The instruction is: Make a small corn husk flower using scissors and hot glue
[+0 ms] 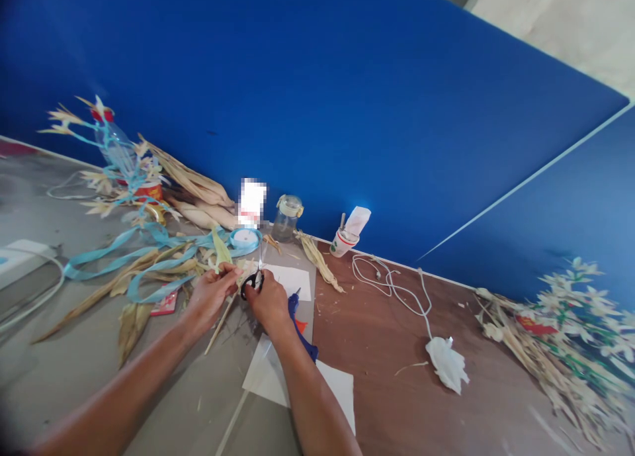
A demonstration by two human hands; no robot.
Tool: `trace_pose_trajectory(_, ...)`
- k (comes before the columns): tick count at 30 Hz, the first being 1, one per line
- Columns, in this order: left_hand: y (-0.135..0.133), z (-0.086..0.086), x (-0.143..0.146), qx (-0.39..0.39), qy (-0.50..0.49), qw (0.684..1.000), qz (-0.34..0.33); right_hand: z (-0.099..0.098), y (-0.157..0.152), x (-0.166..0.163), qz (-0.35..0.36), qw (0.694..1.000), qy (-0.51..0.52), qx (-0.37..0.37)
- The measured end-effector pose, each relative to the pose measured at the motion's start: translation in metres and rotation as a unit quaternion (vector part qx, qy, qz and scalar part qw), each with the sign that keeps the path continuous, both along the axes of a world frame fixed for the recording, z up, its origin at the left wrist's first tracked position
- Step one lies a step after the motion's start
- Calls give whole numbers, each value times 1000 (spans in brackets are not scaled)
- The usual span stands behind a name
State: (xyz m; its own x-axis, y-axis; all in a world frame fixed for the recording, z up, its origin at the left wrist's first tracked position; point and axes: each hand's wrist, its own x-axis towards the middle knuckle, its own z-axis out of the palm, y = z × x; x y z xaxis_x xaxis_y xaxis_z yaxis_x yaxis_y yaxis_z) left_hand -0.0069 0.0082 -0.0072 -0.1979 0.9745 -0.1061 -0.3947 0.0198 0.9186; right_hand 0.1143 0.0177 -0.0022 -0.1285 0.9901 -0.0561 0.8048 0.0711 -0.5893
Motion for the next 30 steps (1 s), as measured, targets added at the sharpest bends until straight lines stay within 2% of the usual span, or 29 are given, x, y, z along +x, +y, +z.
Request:
trace_pose_trajectory(6, -3, 6, 0, 29, 107, 994, -16, 7, -5, -1, 17, 985, -168, 22)
trace_pose_trajectory(11, -2, 6, -2, 53, 184, 981, -30, 12, -9, -2, 56, 971, -230, 43)
trace_pose_trajectory(20, -1, 0, -1, 22, 219, 974, -49, 11, -6, 1, 61, 961, -268, 12)
trace_pose_trajectory(30, 0, -2, 0, 26, 174, 983, -54, 12, -11, -7, 81, 977, -192, 39)
